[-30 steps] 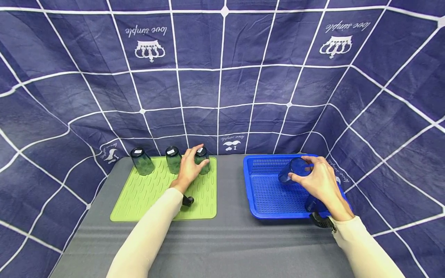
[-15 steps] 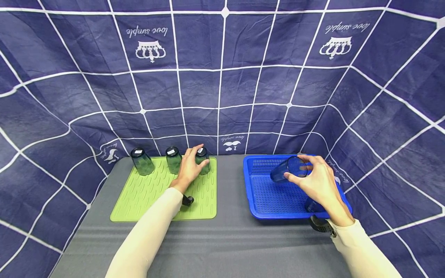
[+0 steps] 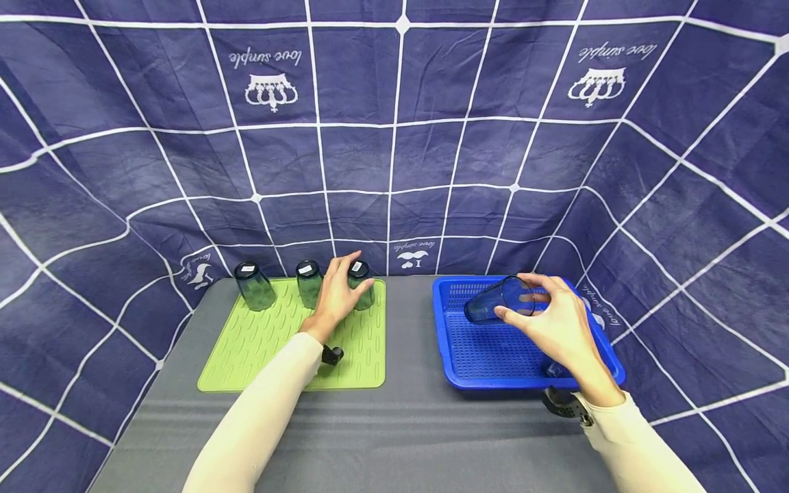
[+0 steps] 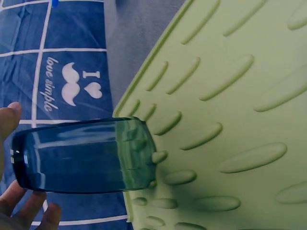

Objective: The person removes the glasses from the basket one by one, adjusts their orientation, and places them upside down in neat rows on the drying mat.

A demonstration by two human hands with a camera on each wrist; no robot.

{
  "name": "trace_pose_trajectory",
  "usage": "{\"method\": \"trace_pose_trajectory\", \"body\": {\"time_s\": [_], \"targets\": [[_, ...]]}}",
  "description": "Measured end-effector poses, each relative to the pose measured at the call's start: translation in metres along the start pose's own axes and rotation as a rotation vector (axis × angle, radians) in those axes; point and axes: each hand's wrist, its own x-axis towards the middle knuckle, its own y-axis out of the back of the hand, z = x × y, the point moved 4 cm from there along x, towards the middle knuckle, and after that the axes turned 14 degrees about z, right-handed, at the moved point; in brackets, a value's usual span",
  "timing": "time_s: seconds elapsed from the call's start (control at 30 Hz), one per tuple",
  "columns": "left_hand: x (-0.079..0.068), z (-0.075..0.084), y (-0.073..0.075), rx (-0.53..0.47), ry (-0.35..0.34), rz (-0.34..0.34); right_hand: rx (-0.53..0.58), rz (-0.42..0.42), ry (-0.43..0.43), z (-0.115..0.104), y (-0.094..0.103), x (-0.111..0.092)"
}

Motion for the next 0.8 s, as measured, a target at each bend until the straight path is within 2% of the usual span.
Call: {"method": "trace_pose_trajectory", "body": {"time_s": [0.47, 0.8], "targets": [[-0.002, 0.033, 0.024, -0.058, -0.101, 0.076, 0.078, -0.029, -0.056, -0.009, -0.009, -0.007], [-0.008, 0.051, 0.041, -0.103, -0.182, 0.118, 0.134, -0.047, -0.101, -0.013, -0.013, -0.01]]}}
